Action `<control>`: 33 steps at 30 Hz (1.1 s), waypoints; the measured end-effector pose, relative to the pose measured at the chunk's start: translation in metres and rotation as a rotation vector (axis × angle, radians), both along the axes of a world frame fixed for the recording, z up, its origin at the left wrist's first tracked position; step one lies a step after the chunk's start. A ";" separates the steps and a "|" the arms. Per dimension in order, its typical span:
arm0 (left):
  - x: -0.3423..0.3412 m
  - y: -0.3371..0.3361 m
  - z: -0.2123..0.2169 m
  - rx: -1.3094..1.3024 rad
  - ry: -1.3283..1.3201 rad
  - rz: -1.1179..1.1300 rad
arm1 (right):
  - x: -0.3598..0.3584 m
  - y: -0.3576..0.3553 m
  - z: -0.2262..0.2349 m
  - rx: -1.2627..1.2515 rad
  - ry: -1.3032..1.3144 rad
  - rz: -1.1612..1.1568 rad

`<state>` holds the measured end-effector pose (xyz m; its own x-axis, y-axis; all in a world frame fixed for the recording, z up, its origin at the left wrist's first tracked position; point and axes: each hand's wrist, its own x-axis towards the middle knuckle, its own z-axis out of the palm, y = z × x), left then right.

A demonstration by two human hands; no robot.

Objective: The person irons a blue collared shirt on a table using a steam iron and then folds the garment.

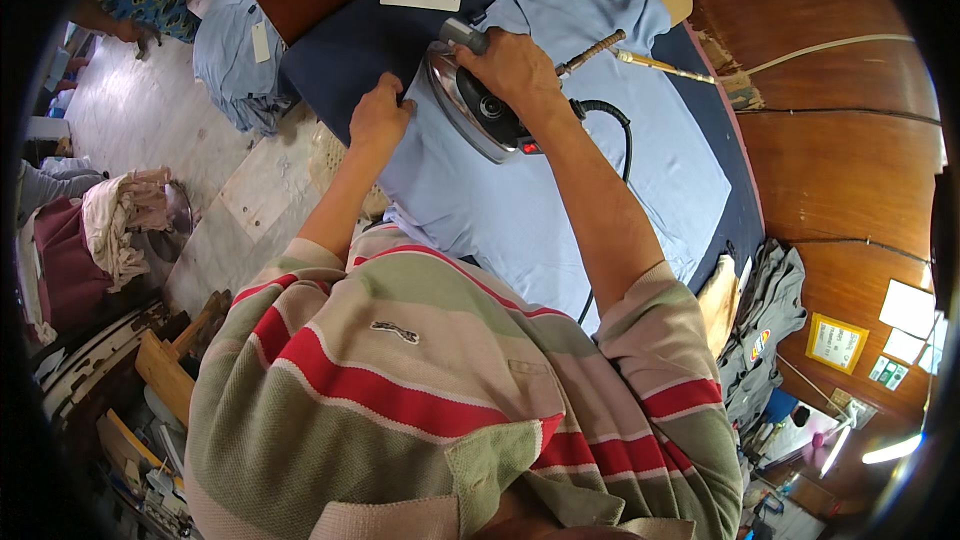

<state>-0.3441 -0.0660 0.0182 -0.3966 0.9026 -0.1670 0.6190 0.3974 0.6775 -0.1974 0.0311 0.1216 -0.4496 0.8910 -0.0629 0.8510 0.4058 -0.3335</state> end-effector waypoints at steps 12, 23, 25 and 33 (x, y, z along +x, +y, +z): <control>-0.007 -0.014 -0.002 0.001 -0.080 0.016 | -0.018 0.006 -0.003 -0.002 -0.027 0.096; -0.012 -0.046 -0.017 0.096 -0.240 0.115 | -0.003 -0.033 -0.004 -0.027 -0.059 0.242; -0.014 -0.044 -0.022 0.142 -0.192 0.114 | -0.006 -0.033 -0.002 -0.054 -0.039 0.256; -0.015 -0.045 -0.019 0.048 -0.183 0.092 | 0.093 -0.123 0.013 -0.232 -0.121 0.057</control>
<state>-0.3595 -0.1110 -0.0013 -0.4446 0.8729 -0.2011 0.4467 0.4107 0.7949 -0.1040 -0.0920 0.1344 -0.4755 0.8199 -0.3189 0.8682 0.3789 -0.3205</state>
